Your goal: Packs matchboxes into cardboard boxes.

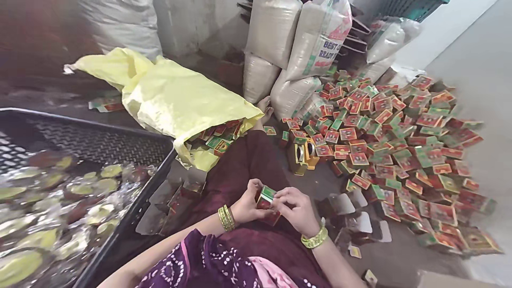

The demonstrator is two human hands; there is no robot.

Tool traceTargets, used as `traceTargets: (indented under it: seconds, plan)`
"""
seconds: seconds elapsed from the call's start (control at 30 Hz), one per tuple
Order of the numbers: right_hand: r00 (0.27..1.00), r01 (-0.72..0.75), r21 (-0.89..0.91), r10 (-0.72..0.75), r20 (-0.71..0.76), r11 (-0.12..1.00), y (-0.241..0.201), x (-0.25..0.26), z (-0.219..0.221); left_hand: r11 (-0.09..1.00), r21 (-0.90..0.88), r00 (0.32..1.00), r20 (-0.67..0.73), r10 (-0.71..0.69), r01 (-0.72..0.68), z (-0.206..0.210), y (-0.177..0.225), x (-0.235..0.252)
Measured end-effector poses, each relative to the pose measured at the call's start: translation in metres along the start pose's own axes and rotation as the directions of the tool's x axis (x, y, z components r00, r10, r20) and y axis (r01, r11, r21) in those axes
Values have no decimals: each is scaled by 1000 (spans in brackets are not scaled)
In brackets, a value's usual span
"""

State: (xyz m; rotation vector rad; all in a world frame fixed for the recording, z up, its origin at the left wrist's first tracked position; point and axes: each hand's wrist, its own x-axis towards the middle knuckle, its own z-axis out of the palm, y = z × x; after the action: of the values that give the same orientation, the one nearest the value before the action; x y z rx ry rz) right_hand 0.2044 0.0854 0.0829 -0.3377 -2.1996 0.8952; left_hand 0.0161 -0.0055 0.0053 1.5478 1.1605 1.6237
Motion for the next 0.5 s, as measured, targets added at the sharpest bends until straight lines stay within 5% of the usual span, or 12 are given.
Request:
traceTargets:
  seconds: [0.2, 0.5]
  plan:
    - [992, 76, -221, -52, 116, 972, -6, 2, 0, 998, 54, 999, 34, 29, -31, -1, 1, 1]
    - [968, 108, -147, -70, 242, 983, -1, 13, -16, 996, 87, 996, 89, -4, -3, -2, 5, 0]
